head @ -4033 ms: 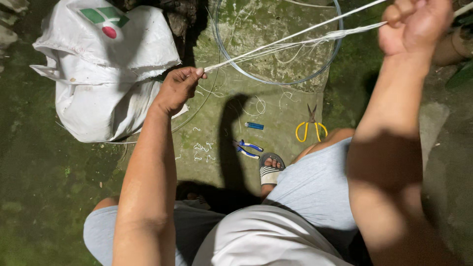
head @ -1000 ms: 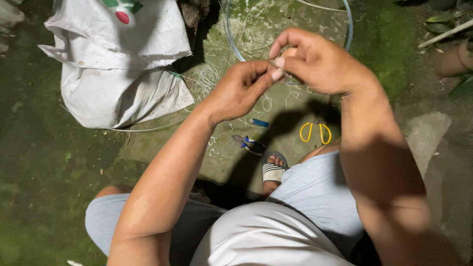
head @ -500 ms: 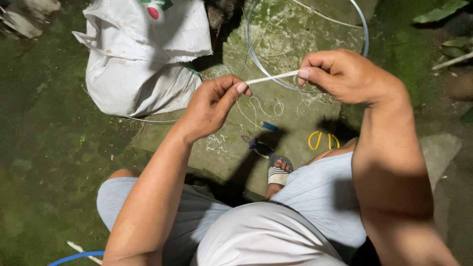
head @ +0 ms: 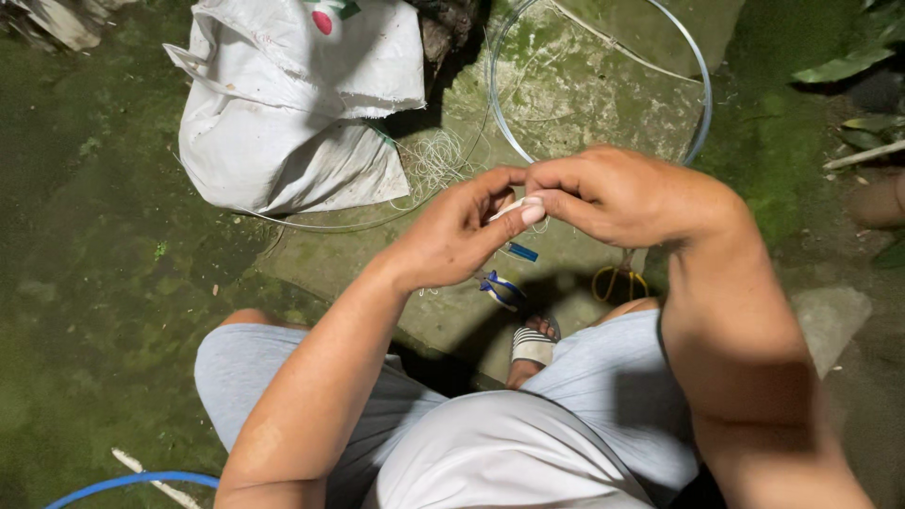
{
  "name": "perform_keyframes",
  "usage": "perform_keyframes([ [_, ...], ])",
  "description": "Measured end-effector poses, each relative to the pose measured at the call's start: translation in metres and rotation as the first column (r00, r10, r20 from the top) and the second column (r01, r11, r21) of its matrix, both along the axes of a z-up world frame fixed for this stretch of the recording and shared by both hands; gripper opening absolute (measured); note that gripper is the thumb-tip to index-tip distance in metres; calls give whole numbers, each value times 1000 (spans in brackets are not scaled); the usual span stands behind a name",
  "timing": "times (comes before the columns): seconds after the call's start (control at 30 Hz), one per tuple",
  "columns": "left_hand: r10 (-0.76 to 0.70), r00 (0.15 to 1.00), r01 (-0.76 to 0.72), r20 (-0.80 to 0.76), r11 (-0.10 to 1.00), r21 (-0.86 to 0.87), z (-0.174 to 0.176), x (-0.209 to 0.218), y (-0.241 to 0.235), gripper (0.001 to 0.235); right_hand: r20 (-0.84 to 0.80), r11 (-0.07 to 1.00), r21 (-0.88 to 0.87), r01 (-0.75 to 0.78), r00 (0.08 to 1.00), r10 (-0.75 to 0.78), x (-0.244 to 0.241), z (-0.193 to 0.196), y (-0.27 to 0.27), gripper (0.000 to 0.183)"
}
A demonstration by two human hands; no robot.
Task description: The person uses pliers to bend and cut small pieces of wire, then ties a white string around a circular metal frame. The person also uses a lighter to melt the string ends to prevent fraying.
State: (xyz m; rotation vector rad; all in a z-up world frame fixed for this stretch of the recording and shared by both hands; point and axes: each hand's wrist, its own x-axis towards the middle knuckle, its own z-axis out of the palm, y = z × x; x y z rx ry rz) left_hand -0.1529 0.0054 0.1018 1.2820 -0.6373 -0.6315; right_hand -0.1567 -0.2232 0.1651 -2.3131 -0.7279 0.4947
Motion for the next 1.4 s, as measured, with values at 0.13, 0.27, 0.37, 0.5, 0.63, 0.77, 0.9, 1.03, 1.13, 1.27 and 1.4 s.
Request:
perform_keyframes([
  [0.13, 108, 960, -182, 260, 942, 280, -9, 1, 10, 27, -170, 992, 57, 112, 980, -101, 11, -31, -11, 24],
  [0.27, 260, 948, -288, 180, 947, 145, -23, 12, 15, 31, -562, 514, 590, 623, 774, -293, 24, -73, -16, 24],
  [0.37, 340, 940, -340, 16, 938, 70, -34, 15, 16, 32, -636, 324, 572, 754, 657, -405, 32, -101, -13, 27],
  [0.5, 421, 907, -421, 8, 907, 7, -45, 14, 14, 34, -548, 656, 428, 621, 756, -358, 24, -122, 1, 28],
  [0.63, 408, 908, -395, 99, 910, -129, -48, 11, 8, 31, -457, 639, 597, 485, 860, -227, 9, -121, 21, 34],
  [0.77, 421, 889, -445, 181, 888, 118, -48, 3, 4, 29, -339, 559, 664, 496, 866, -367, 3, -116, 38, 27],
  [0.9, 395, 909, -413, 130, 897, 160, -47, 2, 2, 28, -317, 526, 650, 548, 825, -468, 5, -114, 38, 20],
  [1.03, 376, 912, -395, 167, 913, 100, -48, 4, 2, 27, -416, 462, 621, 633, 766, -490, 6, -113, 34, 20],
  [1.13, 317, 946, -310, -69, 945, 103, -51, 4, -2, 26, -404, 444, 647, 620, 772, -491, 4, -112, 31, 18],
  [1.27, 312, 923, -333, -226, 941, -61, -57, 5, -8, 24, -153, 588, 672, 451, 861, -486, 2, -112, 34, 15],
  [1.4, 410, 906, -406, -106, 912, 58, -62, 7, -7, 24, -277, 491, 690, 533, 820, -500, 3, -117, 40, 15],
])
